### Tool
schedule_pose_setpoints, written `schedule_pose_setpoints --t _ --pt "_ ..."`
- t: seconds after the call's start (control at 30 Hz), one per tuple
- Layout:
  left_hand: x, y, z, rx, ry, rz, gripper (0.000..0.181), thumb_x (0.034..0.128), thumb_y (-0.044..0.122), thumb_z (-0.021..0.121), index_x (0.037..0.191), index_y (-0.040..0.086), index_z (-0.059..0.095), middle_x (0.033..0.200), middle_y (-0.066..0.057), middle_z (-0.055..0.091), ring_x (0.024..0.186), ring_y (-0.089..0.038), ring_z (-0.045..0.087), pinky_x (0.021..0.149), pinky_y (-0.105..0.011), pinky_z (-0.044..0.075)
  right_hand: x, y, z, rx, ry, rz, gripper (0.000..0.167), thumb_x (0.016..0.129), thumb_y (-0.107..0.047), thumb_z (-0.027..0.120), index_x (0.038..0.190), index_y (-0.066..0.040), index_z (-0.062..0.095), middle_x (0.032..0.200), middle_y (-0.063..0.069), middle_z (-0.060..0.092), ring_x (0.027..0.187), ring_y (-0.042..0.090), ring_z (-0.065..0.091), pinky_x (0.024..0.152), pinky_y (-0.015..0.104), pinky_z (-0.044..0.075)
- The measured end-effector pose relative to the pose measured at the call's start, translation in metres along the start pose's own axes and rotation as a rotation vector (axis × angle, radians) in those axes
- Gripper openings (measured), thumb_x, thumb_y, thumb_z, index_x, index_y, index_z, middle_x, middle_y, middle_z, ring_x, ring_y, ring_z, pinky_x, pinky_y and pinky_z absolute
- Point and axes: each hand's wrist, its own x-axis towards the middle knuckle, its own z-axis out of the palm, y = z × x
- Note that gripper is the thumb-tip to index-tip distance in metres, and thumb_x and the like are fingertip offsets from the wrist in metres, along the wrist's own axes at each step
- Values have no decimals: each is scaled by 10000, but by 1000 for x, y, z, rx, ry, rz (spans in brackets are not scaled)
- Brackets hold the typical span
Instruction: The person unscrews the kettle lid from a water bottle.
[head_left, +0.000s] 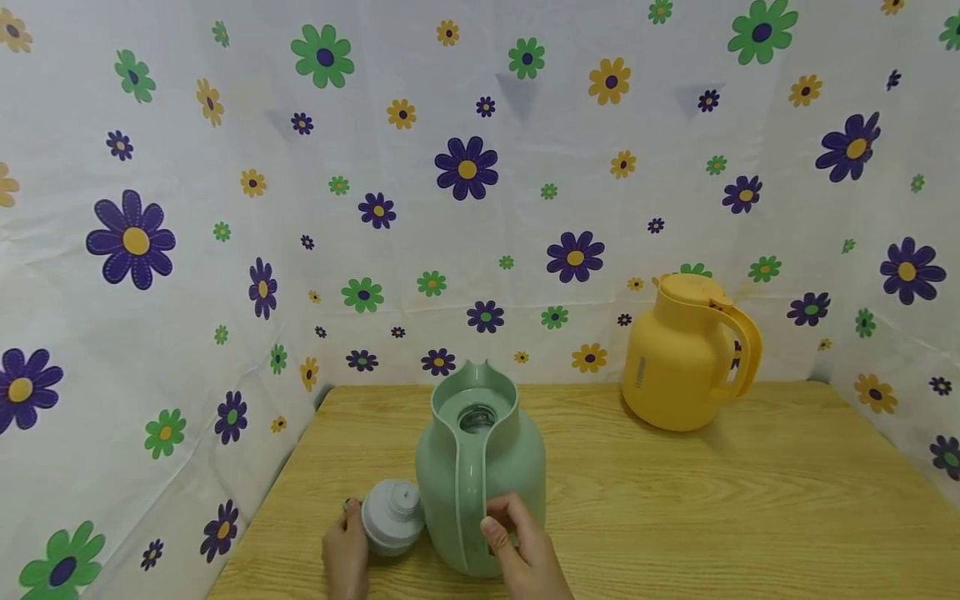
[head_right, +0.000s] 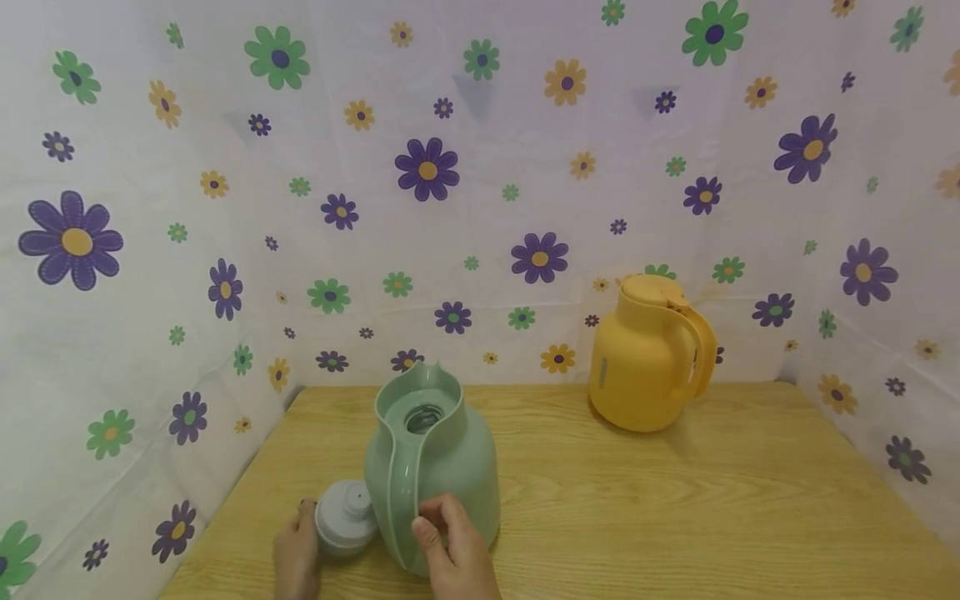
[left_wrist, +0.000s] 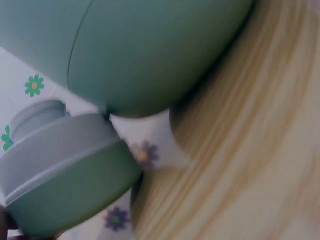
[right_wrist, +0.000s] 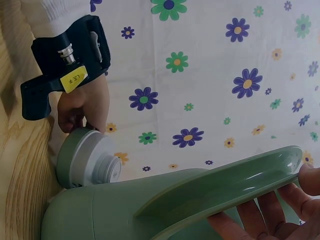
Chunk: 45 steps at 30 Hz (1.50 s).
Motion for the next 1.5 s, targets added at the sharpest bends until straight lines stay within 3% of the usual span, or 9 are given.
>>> schedule_pose_setpoints --t 0.13,0.23,0.37,0.57,0.73,0.9,1.03,1.23,1.5 --pt "5 -3 -8 98 -10 32 583 988 341 349 1270 -168 391 1238 -357 414 1155 -455 385 926 -511 342 1 1 0 6 -5 20 162 976 -128 445 1035 13 499 918 54 529 778 154 514 647 258 449" --pt "7 -5 -14 154 -9 79 539 978 294 386 1238 -177 408 1108 -349 473 907 -399 512 708 -401 459 1 2 0 9 -1 10 157 974 -121 447 1030 16 499 922 61 533 783 150 516 645 258 452" --pt "7 -5 -17 215 -16 104 508 975 266 388 1187 -193 434 1025 -338 506 731 -327 539 584 -340 455 1 3 1 12 3 -10 152 972 -113 451 1026 21 498 918 66 533 783 146 517 644 257 455" --pt "9 -1 -17 314 -48 62 466 982 224 376 1203 -181 440 1125 -345 470 912 -398 515 716 -385 462 2 1 1 28 0 31 168 974 -129 453 1035 21 498 930 67 531 814 151 519 659 262 459" --pt "11 0 -18 389 -44 115 434 978 186 373 1177 -188 470 1180 -361 451 1119 -492 382 935 -540 307 3 0 1 41 4 46 174 972 -133 457 1034 26 497 921 66 523 809 156 515 657 268 461" --pt "12 0 -19 430 -35 171 400 968 144 372 1143 -191 500 1157 -359 479 1094 -495 409 920 -547 320 4 1 1 52 4 56 176 972 -134 460 1040 24 498 922 66 521 801 157 511 653 276 460" --pt "14 1 -20 432 -43 140 403 970 142 348 1161 -182 495 1113 -340 510 1008 -450 484 847 -520 382 4 2 0 66 -1 88 191 969 -153 473 1054 13 513 954 71 539 851 173 524 680 276 466" --pt "18 3 -20 470 -68 102 433 990 165 306 1182 -188 469 1204 -350 452 1126 -490 399 934 -546 315 6 -2 -12 73 4 185 269 957 -243 511 1100 -19 552 1042 71 571 977 204 523 787 311 450" --pt "15 8 -25 530 -56 215 409 975 134 320 1156 -196 478 1160 -373 466 1098 -514 403 908 -576 319 23 -4 -73 27 249 11 215 954 -104 503 1067 77 534 1023 151 585 943 184 572 812 297 483"
